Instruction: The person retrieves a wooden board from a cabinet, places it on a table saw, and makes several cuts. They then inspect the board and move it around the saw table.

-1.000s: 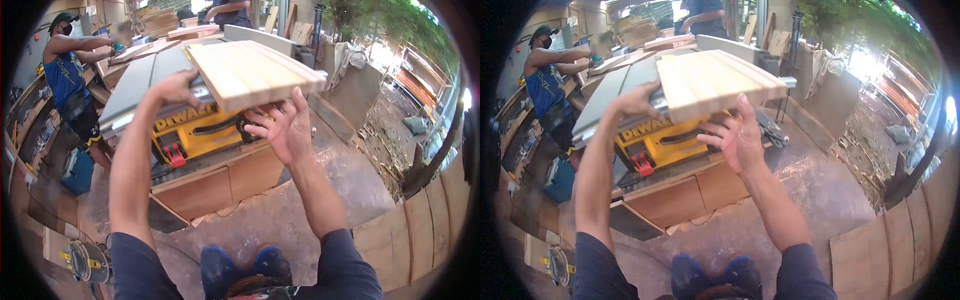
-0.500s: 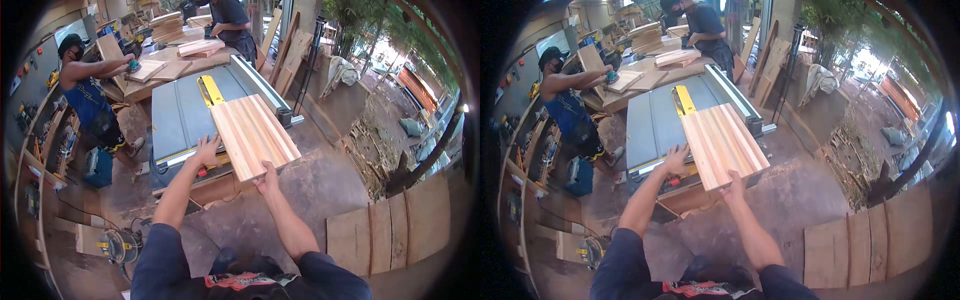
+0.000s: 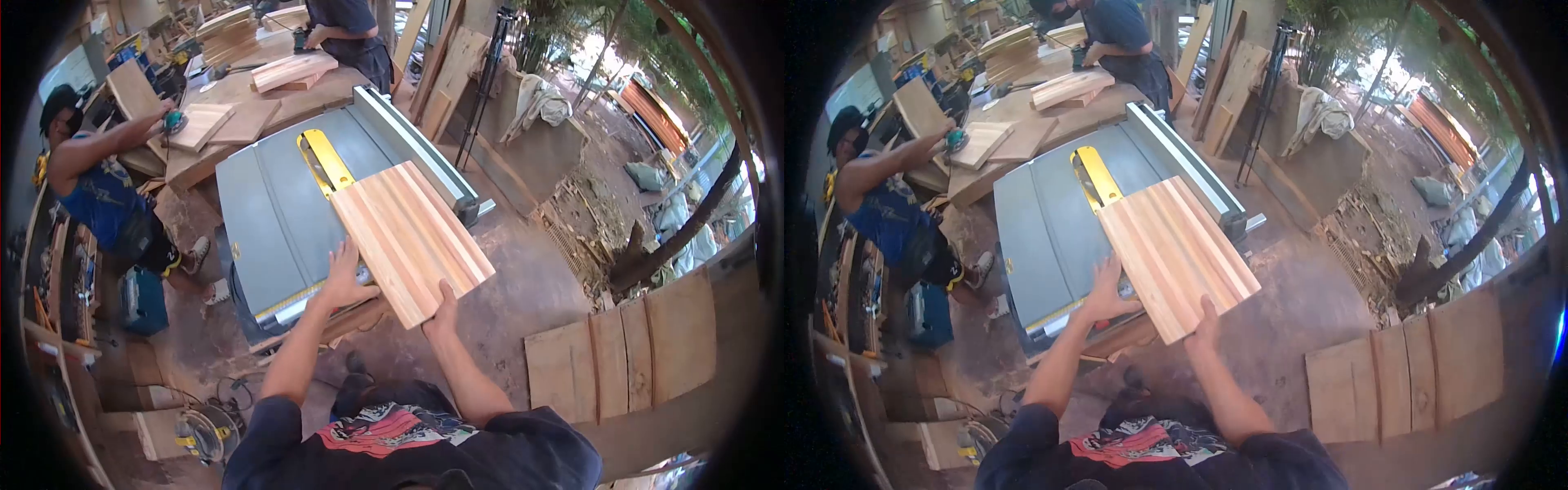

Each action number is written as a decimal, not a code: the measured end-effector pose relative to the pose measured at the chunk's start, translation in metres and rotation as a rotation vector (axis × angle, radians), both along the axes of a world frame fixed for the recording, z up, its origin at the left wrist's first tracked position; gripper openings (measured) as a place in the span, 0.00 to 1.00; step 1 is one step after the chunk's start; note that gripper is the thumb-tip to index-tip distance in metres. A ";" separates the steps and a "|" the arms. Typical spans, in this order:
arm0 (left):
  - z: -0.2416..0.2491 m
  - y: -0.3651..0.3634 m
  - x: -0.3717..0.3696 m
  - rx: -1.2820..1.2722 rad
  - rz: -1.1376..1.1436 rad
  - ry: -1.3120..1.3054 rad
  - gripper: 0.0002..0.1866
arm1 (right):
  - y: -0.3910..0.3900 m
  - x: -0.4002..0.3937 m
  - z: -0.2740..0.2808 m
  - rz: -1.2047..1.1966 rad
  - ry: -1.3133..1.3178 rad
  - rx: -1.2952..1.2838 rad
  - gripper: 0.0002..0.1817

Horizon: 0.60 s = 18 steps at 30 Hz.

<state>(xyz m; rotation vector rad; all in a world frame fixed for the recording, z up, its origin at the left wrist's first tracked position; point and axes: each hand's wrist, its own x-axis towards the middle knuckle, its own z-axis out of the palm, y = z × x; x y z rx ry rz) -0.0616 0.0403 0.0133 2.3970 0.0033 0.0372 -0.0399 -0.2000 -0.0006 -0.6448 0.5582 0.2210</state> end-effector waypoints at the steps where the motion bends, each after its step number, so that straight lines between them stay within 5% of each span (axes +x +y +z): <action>1: -0.001 0.006 0.010 0.067 -0.001 -0.001 0.72 | 0.001 0.008 -0.006 0.017 -0.048 0.013 0.32; 18: 0.001 0.028 0.014 -0.144 -0.038 0.011 0.65 | -0.007 0.028 -0.001 0.247 -0.067 -0.103 0.29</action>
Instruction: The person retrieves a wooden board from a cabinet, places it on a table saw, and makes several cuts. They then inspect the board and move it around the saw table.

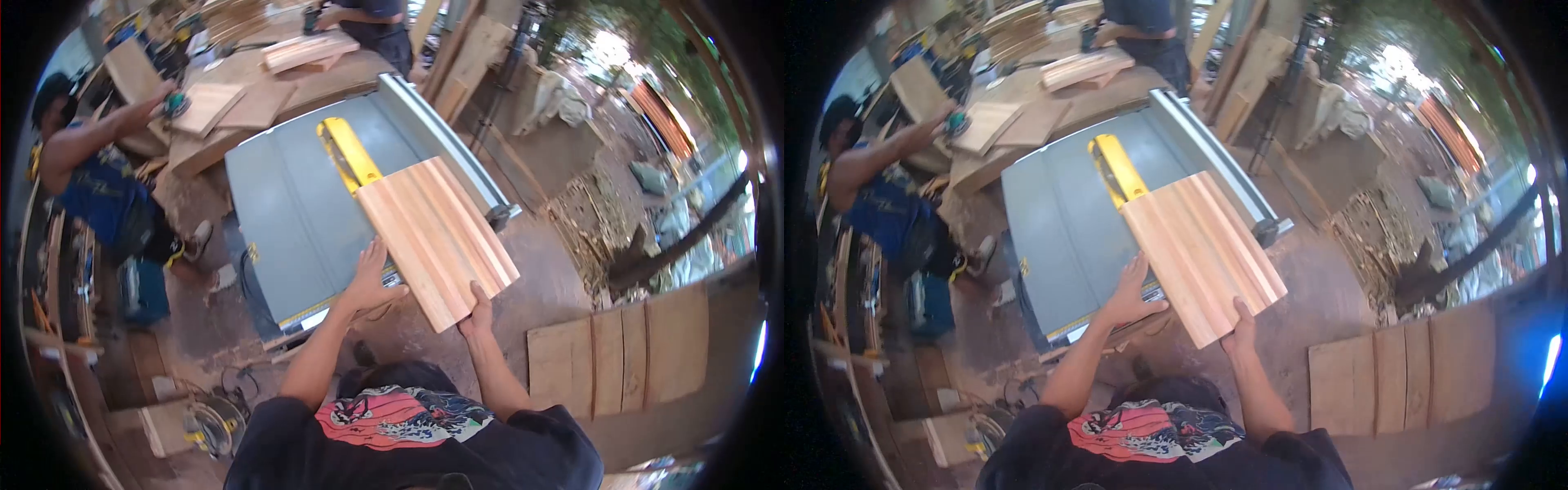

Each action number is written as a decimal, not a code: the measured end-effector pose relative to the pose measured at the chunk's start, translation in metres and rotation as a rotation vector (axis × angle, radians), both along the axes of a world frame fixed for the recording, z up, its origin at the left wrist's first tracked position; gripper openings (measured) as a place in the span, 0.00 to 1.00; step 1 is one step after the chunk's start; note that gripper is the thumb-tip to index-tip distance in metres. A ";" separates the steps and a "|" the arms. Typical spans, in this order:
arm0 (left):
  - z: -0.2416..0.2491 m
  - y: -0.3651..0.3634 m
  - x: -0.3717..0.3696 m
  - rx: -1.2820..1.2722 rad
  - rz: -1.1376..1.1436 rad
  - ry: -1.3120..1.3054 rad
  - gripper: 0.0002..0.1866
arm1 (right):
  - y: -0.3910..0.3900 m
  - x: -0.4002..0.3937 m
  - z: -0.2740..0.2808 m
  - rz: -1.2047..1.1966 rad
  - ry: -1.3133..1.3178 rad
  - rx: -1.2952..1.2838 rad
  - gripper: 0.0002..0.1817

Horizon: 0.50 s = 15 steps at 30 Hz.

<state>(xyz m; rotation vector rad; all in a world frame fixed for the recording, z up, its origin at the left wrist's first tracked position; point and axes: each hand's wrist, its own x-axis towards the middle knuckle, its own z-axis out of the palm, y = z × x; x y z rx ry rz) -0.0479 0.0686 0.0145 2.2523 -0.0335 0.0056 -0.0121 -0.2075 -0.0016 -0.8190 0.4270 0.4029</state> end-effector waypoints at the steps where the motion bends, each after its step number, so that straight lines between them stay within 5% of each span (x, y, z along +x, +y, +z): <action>1: 0.003 -0.002 -0.005 -0.021 0.018 -0.019 0.62 | 0.002 -0.001 -0.003 -0.045 -0.014 0.039 0.29; 2: 0.006 -0.008 -0.016 -0.027 0.050 -0.012 0.62 | 0.002 -0.003 -0.005 -0.094 -0.027 0.075 0.29; 7: -0.020 -0.060 -0.111 -0.446 0.433 -0.202 0.26 | -0.009 -0.017 -0.004 -0.135 -0.064 0.035 0.31; 8: -0.033 -0.070 -0.130 -0.579 0.520 -0.178 0.22 | -0.010 -0.025 0.011 -0.139 -0.088 0.042 0.31; 9: -0.103 -0.066 -0.162 -0.572 0.529 -0.179 0.22 | -0.013 -0.030 0.017 -0.142 -0.104 0.039 0.32; 11: -0.207 -0.038 -0.168 -1.870 0.853 0.155 0.21 | -0.019 -0.029 0.008 -0.135 -0.083 0.043 0.31; 12: -0.224 -0.023 -0.156 -2.268 -0.156 -0.238 0.27 | -0.023 -0.030 0.004 -0.137 -0.080 0.055 0.31; 13: -0.252 -0.012 -0.164 -2.310 0.106 -0.214 0.31 | -0.026 -0.027 0.002 -0.108 -0.033 0.055 0.31; 14: -0.186 -0.017 -0.147 -2.039 1.128 0.000 0.40 | -0.029 -0.027 -0.001 -0.087 -0.001 0.067 0.31; 15: -0.190 -0.007 -0.135 -2.111 1.184 -0.032 0.50 | -0.028 -0.029 -0.003 -0.081 0.002 0.064 0.31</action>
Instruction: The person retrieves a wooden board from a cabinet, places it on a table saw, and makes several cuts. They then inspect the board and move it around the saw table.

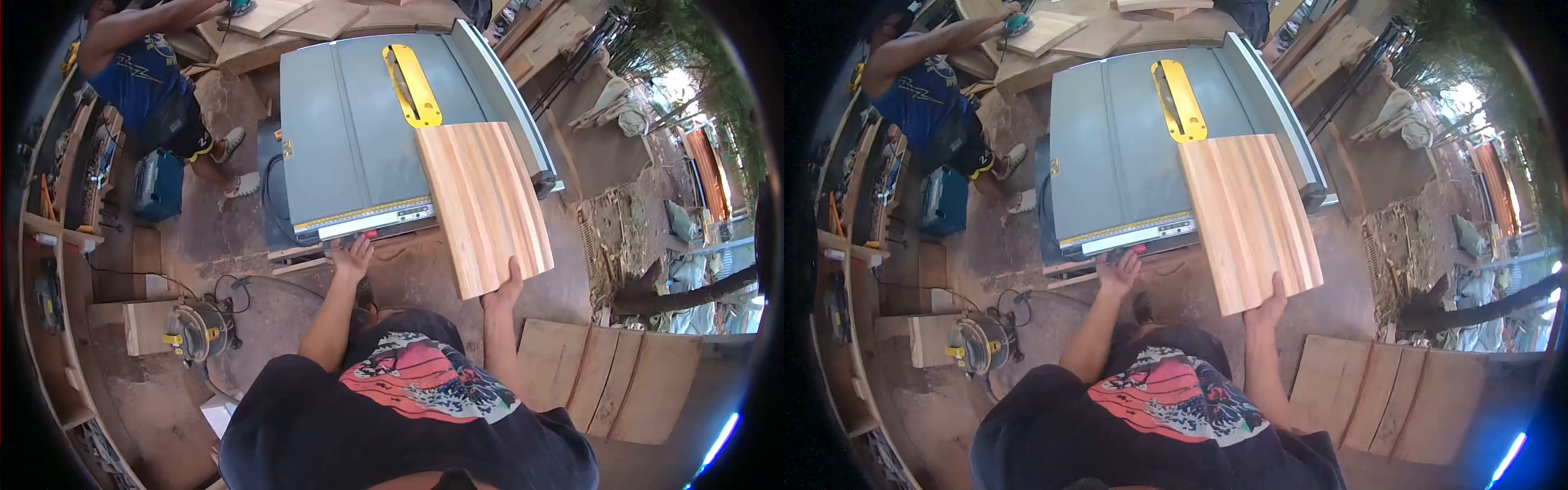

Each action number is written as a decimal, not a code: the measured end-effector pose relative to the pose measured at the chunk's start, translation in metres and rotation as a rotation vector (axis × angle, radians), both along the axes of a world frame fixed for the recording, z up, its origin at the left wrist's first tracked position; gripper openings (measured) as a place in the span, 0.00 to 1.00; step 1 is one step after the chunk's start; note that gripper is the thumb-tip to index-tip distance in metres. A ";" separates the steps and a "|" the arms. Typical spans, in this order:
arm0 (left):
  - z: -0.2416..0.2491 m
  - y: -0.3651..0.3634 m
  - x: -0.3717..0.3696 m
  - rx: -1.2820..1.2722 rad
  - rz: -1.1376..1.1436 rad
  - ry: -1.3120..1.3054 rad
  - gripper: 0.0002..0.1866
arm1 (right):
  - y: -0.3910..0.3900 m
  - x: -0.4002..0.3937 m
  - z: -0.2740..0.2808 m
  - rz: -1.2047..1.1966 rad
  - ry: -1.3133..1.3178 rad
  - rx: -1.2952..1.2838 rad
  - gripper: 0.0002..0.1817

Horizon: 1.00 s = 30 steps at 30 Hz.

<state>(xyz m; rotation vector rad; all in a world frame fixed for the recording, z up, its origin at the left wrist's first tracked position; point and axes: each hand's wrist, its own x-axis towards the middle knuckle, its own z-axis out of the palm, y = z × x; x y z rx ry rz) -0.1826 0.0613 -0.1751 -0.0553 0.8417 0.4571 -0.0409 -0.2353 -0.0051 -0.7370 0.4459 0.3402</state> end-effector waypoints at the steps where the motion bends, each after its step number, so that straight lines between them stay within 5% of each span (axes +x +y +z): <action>1: 0.004 0.001 0.004 -0.001 0.002 -0.005 0.50 | 0.001 0.001 0.000 -0.012 -0.018 -0.017 0.31; 14: -0.024 -0.001 0.055 -0.230 0.157 0.111 0.50 | 0.007 -0.004 0.011 -0.070 -0.063 -0.046 0.30; 16: -0.036 0.002 0.056 -0.239 0.107 0.127 0.41 | 0.007 -0.003 0.012 -0.068 -0.044 -0.031 0.30; 19: -0.027 0.002 0.054 -0.250 0.127 0.134 0.53 | 0.003 -0.001 0.003 -0.074 -0.057 -0.038 0.31; 30: -0.031 -0.006 0.059 -0.321 0.216 0.138 0.47 | -0.002 0.000 0.003 0.008 -0.036 0.009 0.31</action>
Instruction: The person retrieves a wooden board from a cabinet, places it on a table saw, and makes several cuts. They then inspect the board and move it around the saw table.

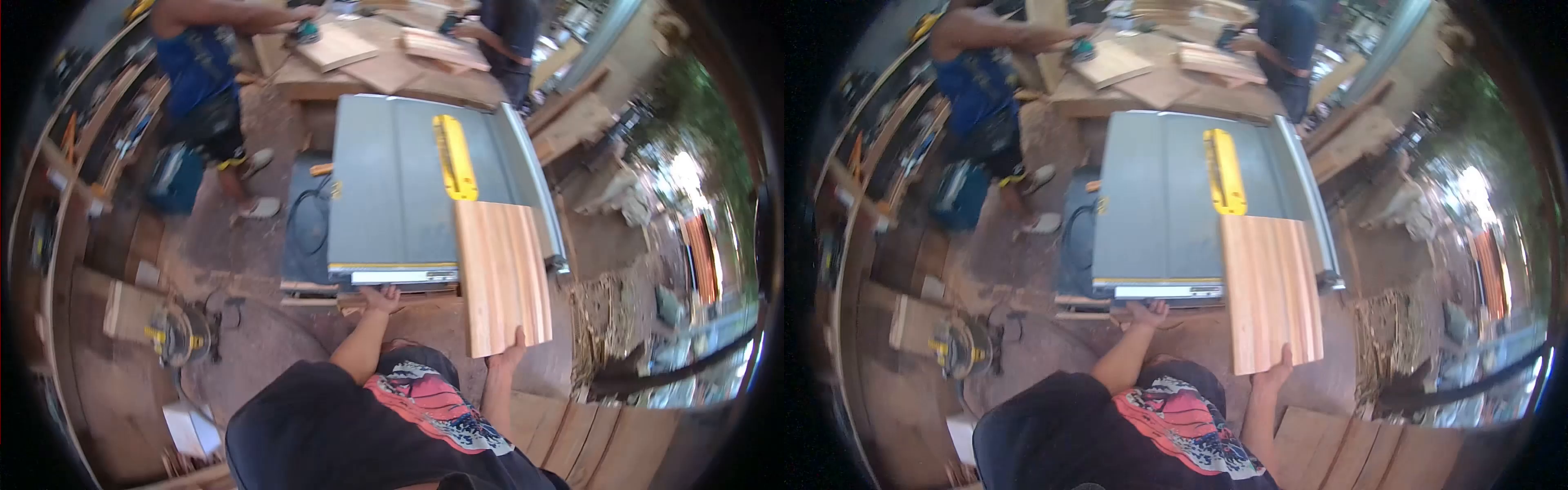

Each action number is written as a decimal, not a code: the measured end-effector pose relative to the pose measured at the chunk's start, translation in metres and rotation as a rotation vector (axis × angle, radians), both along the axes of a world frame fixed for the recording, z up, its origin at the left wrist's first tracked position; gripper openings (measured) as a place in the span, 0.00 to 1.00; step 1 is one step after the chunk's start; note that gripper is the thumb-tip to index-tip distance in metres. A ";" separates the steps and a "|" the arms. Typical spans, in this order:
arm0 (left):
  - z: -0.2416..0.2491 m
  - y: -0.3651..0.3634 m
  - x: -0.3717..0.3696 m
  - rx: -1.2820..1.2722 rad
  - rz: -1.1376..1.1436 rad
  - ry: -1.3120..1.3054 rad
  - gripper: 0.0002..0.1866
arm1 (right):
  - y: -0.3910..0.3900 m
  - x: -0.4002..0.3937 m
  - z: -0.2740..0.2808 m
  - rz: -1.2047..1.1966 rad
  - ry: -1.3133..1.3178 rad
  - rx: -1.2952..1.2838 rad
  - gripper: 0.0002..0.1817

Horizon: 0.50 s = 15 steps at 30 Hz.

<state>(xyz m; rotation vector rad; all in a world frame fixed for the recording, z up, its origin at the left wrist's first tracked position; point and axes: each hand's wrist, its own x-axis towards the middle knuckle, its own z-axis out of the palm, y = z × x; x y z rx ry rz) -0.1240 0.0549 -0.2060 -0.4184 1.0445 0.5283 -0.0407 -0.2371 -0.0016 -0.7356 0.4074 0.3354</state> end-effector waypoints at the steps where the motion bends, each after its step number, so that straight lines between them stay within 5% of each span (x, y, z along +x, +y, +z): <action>1: -0.011 0.002 0.002 -0.042 0.000 -0.018 0.48 | 0.000 0.001 -0.004 0.043 0.011 -0.011 0.31; 10: 0.026 0.000 -0.002 -0.043 -0.034 -0.006 0.45 | -0.007 0.003 -0.003 0.011 0.014 -0.005 0.29; 15: -0.018 0.010 -0.023 0.293 -0.360 -0.063 0.41 | -0.032 -0.001 -0.013 0.002 -0.008 -0.131 0.29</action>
